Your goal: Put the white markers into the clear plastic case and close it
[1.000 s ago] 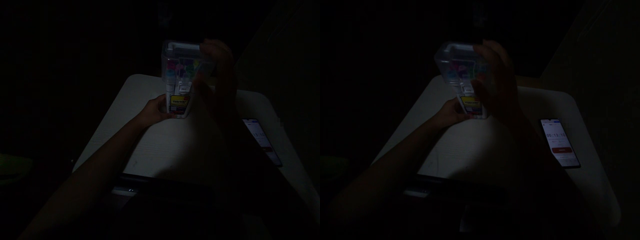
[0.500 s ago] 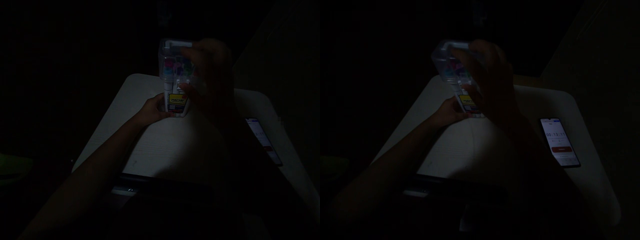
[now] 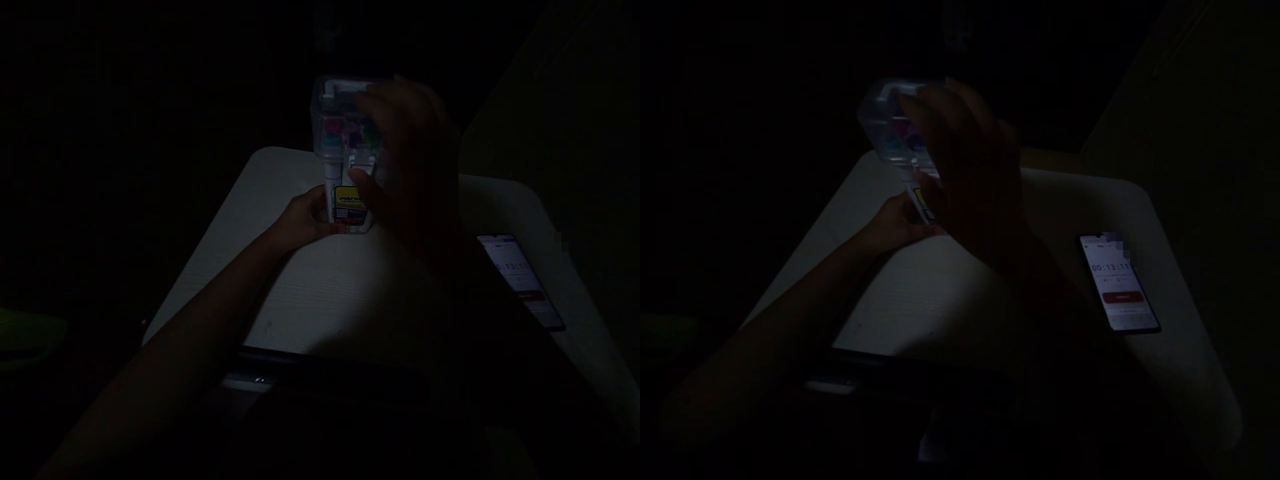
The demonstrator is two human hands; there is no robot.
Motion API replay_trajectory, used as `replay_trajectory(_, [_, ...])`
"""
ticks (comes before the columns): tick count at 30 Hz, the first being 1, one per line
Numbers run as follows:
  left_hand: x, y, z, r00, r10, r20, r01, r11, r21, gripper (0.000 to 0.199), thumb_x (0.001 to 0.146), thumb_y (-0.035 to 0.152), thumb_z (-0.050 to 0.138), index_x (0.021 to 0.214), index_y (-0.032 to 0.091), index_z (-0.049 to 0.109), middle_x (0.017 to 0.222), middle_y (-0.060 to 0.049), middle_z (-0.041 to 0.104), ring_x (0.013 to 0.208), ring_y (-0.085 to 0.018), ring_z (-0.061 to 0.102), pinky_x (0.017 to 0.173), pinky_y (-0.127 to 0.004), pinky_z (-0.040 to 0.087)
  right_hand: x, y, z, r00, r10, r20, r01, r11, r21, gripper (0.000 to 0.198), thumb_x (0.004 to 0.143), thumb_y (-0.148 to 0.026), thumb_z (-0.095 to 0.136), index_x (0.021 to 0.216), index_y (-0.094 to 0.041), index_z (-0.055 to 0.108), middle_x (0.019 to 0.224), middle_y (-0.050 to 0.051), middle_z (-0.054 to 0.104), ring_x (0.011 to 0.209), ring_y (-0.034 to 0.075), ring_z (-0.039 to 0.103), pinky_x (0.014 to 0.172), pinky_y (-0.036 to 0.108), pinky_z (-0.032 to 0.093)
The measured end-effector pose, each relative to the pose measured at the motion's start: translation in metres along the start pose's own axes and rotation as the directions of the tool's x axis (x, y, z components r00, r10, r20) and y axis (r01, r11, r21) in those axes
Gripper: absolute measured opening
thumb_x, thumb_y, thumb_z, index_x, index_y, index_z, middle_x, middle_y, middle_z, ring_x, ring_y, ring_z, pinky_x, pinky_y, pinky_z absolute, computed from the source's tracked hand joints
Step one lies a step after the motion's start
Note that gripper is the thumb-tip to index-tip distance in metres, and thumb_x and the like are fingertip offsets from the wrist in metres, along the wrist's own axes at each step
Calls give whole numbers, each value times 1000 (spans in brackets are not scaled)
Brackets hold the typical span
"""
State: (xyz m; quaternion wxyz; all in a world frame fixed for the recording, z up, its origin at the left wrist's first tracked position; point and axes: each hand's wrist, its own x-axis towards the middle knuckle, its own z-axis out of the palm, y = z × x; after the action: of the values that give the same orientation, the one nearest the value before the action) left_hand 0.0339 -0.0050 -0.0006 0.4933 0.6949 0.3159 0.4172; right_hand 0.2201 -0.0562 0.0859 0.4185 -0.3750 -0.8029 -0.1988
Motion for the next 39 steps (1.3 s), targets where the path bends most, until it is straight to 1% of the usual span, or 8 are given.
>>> replay_trajectory(4, [0,0,-1,1000,-5,4,5,1000,22,80,52,43,92,118,12,56,128,-16,65,119,-31,64,110,-46,50,3,-14,3,994,110,-11,-110,989,-99,54,79,-27,58,133,-31,55,140,-1,54,138,26,43,120,47,35])
replay_trajectory(8, [0,-2,-1,1000,15,3,-15,1000,20,79,52,45,92,116,13,57,126,-15,66,117,-31,65,109,-46,52,7,-20,4,984,176,18,-174,982,-71,56,78,-17,54,133,-26,56,140,3,54,140,30,41,122,54,30])
replay_trajectory(13, [0,-2,0,1000,30,4,-30,999,26,78,52,47,92,114,15,58,126,-13,66,120,-32,63,110,-46,50,5,-19,6,990,122,-66,-130,981,-143,59,74,-6,48,131,-20,60,135,5,58,135,29,47,118,52,35])
replay_trajectory(17, [0,1,0,999,38,3,-38,998,54,81,50,48,92,116,16,58,127,-12,65,123,-32,61,112,-45,48,2,-21,11,982,179,-53,-183,978,-98,60,76,-7,48,133,-21,58,139,4,55,139,25,42,124,46,29])
replay_trajectory(22, [0,5,0,999,40,-3,-40,995,96,79,49,49,92,112,16,60,120,-11,68,123,-33,61,112,-44,49,1,-24,14,976,159,-149,-174,981,-91,59,73,-10,51,129,-24,62,134,5,57,136,27,43,122,46,31])
replay_trajectory(29, [-1,3,-2,999,41,-6,-39,987,155,76,50,49,92,112,17,60,113,-9,69,117,-34,63,109,-46,50,8,-30,7,960,279,-13,-278,953,-119,59,75,-12,51,131,-31,60,137,1,54,138,25,41,125,44,28])
replay_trajectory(34, [-1,2,-2,999,45,-24,-40,984,171,75,51,47,92,112,17,61,112,-8,69,114,-32,65,108,-45,51,7,-26,-2,981,194,3,-193,975,-113,65,69,-10,55,133,-23,61,136,6,54,136,27,43,123,41,32])
replay_trajectory(39, [-1,4,-1,999,39,6,-40,986,162,80,50,47,92,116,16,59,118,-10,68,113,-32,66,106,-44,53,6,-7,-13,996,-90,9,90,993,-82,65,70,-27,55,133,-11,60,130,15,58,123,32,54,107,50,45])
